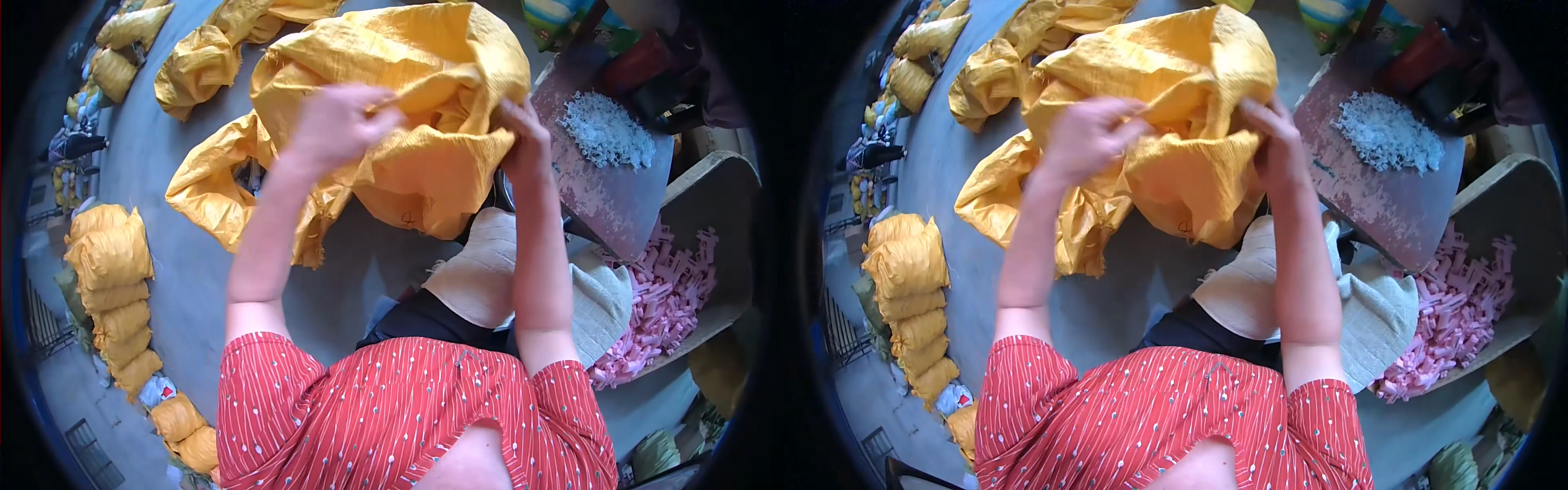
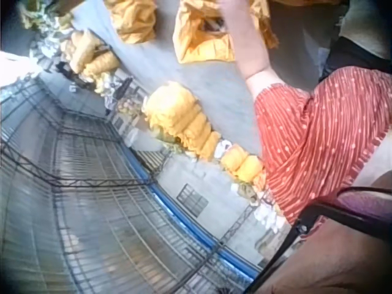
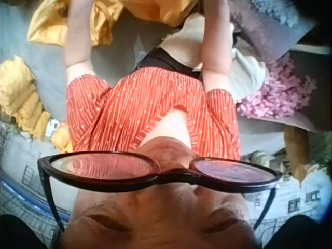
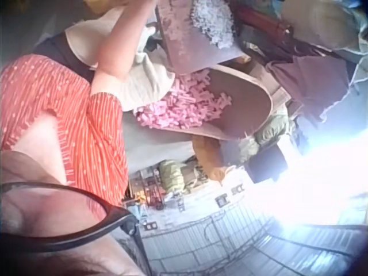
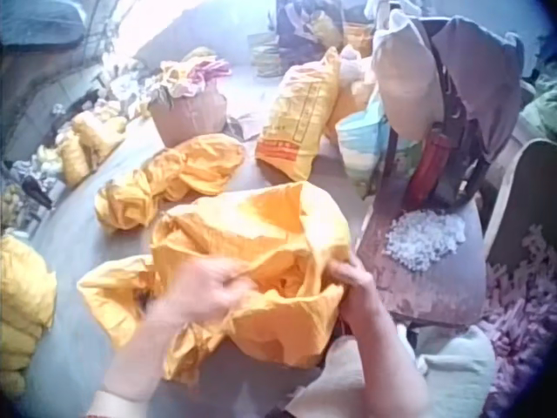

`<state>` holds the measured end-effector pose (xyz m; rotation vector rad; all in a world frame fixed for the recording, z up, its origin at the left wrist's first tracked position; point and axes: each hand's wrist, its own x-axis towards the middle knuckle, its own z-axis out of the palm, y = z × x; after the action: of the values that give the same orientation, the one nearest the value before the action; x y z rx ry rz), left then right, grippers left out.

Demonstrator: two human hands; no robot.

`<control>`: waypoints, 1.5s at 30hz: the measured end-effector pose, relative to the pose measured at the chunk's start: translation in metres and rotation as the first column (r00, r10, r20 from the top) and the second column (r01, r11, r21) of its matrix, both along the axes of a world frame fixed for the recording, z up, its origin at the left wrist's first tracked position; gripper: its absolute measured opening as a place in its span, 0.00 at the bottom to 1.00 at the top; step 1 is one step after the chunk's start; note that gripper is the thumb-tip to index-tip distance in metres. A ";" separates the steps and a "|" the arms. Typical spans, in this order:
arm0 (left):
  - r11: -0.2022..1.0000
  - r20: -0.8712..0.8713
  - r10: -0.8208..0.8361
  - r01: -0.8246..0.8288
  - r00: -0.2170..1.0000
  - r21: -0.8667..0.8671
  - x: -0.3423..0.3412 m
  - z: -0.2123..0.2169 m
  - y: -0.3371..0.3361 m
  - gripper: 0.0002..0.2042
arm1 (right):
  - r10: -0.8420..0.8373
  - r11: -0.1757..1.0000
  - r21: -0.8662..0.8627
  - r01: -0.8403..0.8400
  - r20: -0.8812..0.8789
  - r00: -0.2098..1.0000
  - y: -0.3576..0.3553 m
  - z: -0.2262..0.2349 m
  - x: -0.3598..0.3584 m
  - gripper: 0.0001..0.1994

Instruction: The person assembles toy guns by retrieving parts from bags and boxes, inserting plastic components into the gun bodies, and fitting the pieces together by hand.

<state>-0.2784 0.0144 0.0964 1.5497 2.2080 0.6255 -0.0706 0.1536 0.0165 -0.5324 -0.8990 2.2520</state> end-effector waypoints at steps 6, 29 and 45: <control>0.787 0.075 -0.476 0.463 0.876 -0.408 0.081 -0.173 -0.088 0.09 | -0.325 0.943 0.106 0.316 0.078 0.943 0.091 0.002 -0.032 0.19; 0.954 -0.120 0.187 -0.209 0.975 -0.214 -0.137 -0.199 0.121 0.19 | -0.320 0.224 0.904 -0.364 0.421 0.848 0.044 -0.144 -0.041 0.06; 0.936 0.264 0.341 -0.301 0.902 -0.181 -0.083 -0.218 0.230 0.16 | -0.896 0.443 0.893 0.075 0.444 0.008 0.145 -0.100 0.467 0.09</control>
<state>-0.3612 0.2447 -0.1214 0.9588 2.2362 0.7284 0.3968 0.2991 -0.0832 -1.6315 -1.5676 0.4112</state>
